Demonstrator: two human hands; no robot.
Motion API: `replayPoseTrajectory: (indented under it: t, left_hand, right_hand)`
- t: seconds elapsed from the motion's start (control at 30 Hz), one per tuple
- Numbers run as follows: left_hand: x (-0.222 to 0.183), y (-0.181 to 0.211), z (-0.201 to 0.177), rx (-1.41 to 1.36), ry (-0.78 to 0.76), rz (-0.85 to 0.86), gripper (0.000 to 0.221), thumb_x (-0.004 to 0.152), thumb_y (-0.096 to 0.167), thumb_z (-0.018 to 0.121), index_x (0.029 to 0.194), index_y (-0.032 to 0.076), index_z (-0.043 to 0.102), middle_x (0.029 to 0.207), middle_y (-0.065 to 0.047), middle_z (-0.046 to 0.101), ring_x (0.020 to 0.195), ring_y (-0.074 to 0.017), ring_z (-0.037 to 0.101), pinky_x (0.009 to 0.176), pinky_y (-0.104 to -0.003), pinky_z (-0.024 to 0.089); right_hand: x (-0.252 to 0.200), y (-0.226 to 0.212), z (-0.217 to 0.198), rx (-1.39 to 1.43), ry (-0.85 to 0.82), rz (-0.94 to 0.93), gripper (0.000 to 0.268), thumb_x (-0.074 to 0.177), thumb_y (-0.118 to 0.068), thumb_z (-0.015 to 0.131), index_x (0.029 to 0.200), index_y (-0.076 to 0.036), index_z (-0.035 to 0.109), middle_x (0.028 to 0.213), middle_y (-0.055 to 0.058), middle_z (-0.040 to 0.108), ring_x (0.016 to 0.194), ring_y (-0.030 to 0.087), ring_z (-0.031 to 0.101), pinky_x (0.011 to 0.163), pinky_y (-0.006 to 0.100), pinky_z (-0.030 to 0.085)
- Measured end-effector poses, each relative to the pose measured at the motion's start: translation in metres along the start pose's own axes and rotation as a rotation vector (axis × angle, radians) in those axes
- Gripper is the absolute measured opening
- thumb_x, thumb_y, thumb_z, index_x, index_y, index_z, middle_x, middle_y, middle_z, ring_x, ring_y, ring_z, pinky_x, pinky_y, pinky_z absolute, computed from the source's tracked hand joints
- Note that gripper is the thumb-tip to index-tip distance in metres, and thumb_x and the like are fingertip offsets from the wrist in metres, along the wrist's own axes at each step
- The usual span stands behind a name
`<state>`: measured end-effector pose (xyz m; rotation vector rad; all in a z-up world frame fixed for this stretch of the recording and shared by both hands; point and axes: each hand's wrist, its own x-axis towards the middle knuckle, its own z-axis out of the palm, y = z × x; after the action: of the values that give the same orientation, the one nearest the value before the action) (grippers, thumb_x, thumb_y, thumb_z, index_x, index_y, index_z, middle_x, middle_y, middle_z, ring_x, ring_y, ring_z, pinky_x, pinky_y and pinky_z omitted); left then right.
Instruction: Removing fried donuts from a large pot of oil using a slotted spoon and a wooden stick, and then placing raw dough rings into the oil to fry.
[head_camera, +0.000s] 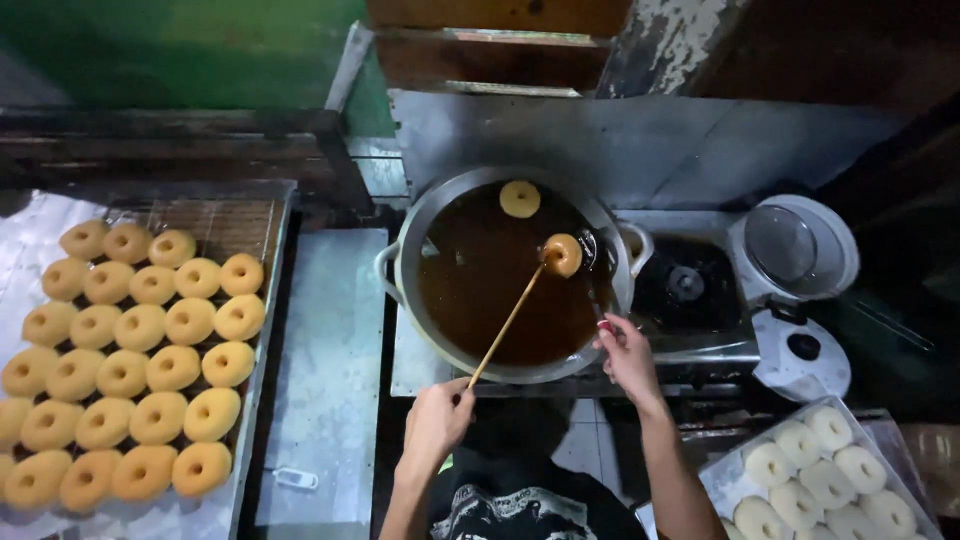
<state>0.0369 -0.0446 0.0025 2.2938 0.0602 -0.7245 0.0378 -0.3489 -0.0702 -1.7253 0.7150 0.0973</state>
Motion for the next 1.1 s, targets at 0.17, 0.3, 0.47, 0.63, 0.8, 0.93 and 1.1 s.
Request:
replayPoseTrajectory:
  t: [0.17,0.3,0.47,0.63,0.8,0.93,1.1]
  left_hand:
    - [-0.023,-0.016,-0.005,-0.040,0.057,-0.104,0.038,0.098,0.030,0.052,0.129,0.023,0.073,0.079,-0.002,0.079,0.065,-0.0153,0.069,0.063,-0.034,0.052]
    - [-0.053,-0.035,-0.021,-0.158,0.081,-0.232,0.037,0.098,0.029,0.054,0.128,0.026,0.076,0.077,0.001,0.081,0.066,-0.0060,0.072,0.060,-0.025,0.050]
    - [-0.087,-0.072,-0.042,-0.251,0.133,-0.326,0.035,0.097,0.026,0.057,0.123,0.021,0.081,0.070,0.000,0.079,0.061,-0.0087,0.062,0.062,-0.024,0.049]
    - [-0.103,-0.119,-0.047,-0.197,0.167,-0.385,0.039,0.095,0.032,0.056,0.123,0.026,0.082,0.062,0.002,0.078,0.052,-0.0092,0.053,0.056,-0.027,0.042]
    - [-0.120,-0.128,-0.065,-0.215,0.154,-0.493,0.038,0.093,0.030,0.058,0.122,0.025,0.083,0.062,0.001,0.080,0.055,-0.0092,0.060,0.066,-0.024,0.050]
    - [-0.127,-0.119,-0.093,-0.317,0.130,-0.561,0.039,0.096,0.029,0.061,0.129,0.019,0.079,0.067,-0.001,0.080,0.061,-0.0104,0.061,0.072,-0.025,0.053]
    - [-0.120,-0.139,-0.117,-0.465,0.242,-0.444,0.038,0.092,0.025,0.064,0.121,0.015,0.086,0.057,-0.003,0.073,0.056,-0.0089,0.047,0.061,-0.025,0.044]
  right_hand:
    - [0.024,0.046,0.000,0.449,-0.192,-0.013,0.038,0.102,-0.020,0.058,0.138,-0.007,0.063,0.086,0.012,0.067,0.043,0.007,0.042,0.035,0.018,0.028]
    - [0.013,0.037,0.015,0.449,-0.282,0.032,0.042,0.102,-0.020,0.056,0.142,-0.007,0.059,0.089,0.013,0.066,0.043,0.008,0.042,0.036,0.017,0.028]
    - [-0.013,0.016,0.040,0.309,-0.379,0.053,0.045,0.102,-0.024,0.054,0.145,-0.009,0.056,0.091,0.013,0.065,0.043,0.009,0.043,0.035,0.018,0.031]
    - [-0.035,0.004,0.069,0.167,-0.464,0.078,0.047,0.102,-0.027,0.053,0.146,-0.012,0.055,0.096,0.012,0.065,0.046,0.009,0.046,0.036,0.019,0.035]
    - [-0.071,-0.028,0.092,-0.248,-0.422,-0.063,0.047,0.102,-0.026,0.053,0.148,-0.016,0.055,0.096,0.009,0.073,0.045,0.010,0.052,0.036,0.021,0.040]
    - [-0.069,-0.021,0.101,-0.255,-0.447,-0.094,0.048,0.100,-0.026,0.055,0.148,-0.017,0.054,0.094,0.005,0.072,0.046,0.008,0.050,0.036,0.020,0.040]
    - [-0.036,-0.008,0.125,0.256,-0.423,0.096,0.045,0.099,-0.012,0.055,0.144,-0.006,0.057,0.090,0.017,0.066,0.034,0.010,0.035,0.026,0.023,0.023]
